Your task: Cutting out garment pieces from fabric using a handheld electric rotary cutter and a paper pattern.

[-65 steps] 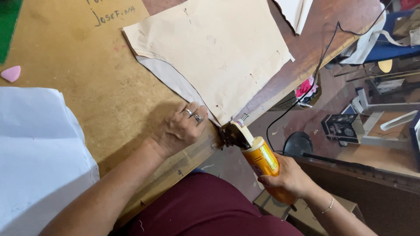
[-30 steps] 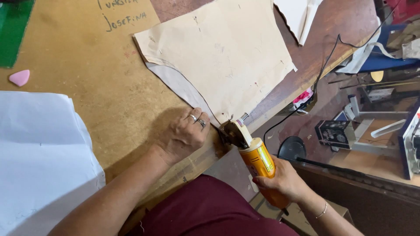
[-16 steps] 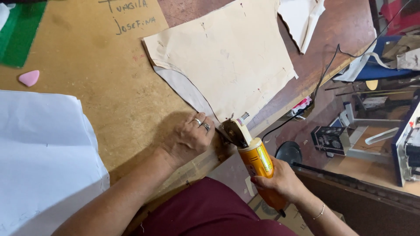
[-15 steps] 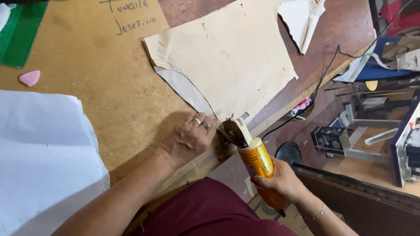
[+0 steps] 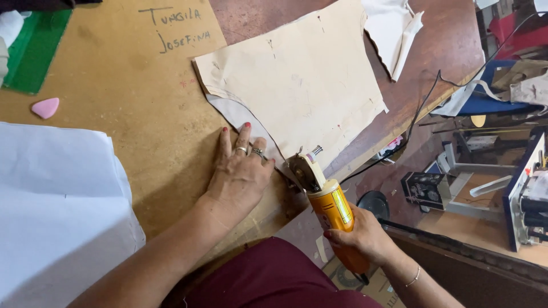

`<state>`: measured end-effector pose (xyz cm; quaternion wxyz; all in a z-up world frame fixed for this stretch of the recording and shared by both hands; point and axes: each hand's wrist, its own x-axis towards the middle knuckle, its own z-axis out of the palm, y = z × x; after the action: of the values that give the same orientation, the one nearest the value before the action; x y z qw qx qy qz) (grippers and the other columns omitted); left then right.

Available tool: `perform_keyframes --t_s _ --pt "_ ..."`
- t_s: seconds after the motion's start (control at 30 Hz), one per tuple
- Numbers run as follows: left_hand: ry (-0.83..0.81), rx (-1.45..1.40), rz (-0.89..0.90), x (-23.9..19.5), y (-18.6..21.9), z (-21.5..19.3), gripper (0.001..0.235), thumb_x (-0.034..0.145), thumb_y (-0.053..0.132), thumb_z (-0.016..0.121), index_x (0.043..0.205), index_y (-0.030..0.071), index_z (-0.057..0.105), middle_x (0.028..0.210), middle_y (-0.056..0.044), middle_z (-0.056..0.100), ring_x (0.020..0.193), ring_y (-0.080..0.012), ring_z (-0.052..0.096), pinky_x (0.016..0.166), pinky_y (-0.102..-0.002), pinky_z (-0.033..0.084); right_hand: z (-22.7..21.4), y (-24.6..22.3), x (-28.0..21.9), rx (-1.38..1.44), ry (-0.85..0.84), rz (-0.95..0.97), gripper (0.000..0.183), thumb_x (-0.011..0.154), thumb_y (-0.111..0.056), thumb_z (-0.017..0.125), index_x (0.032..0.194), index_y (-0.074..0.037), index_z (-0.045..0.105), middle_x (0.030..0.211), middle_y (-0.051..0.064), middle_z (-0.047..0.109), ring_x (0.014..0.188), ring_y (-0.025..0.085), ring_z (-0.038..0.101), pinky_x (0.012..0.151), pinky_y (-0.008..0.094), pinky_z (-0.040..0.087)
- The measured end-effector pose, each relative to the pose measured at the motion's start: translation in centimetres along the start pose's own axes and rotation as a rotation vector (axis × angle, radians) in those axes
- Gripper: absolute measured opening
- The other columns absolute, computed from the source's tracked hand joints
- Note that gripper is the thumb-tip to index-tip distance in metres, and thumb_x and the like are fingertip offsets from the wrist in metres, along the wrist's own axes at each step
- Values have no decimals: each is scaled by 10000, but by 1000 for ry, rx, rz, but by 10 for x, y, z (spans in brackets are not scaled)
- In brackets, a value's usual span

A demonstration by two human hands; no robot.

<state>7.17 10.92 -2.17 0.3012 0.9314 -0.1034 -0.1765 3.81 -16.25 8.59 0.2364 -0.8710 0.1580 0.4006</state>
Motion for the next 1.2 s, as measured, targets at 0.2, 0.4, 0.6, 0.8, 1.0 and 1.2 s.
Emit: perform_keyframes --t_s 0.2,0.4,0.6,0.8,1.0,1.2 --pt "-97 19 48 4 -11 8 693 1054 435 181 1541 -55 230 1653 -247 196 1582 -371 -13 1234 -652 -101 2 -14 0 13 1 16 428 706 -218 832 1058 -43 662 824 110 755 647 186 665 583 286 533" --pt "-197 150 149 -3 -17 10 563 1061 310 142 1559 61 227 1662 -181 184 1547 -498 38 1216 -737 24 3 -34 -1 103 -17 53 431 696 -165 833 1043 -13 627 830 153 736 651 226 671 577 312 556" --pt "113 253 249 2 -30 24 698 808 -85 628 1458 48 413 1509 -272 417 1460 -506 320 1160 -774 205 1 -31 12 -17 9 12 456 674 -269 840 1021 -46 645 810 107 745 639 188 663 551 300 530" --pt "54 3 -35 13 -37 20 687 1041 494 198 1537 31 303 1648 -224 239 1582 -296 58 1253 -576 -73 0 -49 12 -28 8 1 479 676 -324 816 1041 -56 658 843 108 749 658 192 671 565 303 543" --pt "52 123 175 5 -42 24 555 1068 265 222 1440 -98 416 1598 -236 351 1545 -512 116 1217 -724 64 3 -57 19 52 31 -63 370 704 -200 836 979 -15 671 754 101 683 617 175 588 535 304 471" --pt "288 262 261 6 -49 33 535 1068 314 314 1316 -100 546 1396 -245 595 1403 -566 413 1139 -780 264 -1 -70 25 73 22 -55 423 678 -177 853 1019 0 677 781 125 698 625 192 614 548 312 510"
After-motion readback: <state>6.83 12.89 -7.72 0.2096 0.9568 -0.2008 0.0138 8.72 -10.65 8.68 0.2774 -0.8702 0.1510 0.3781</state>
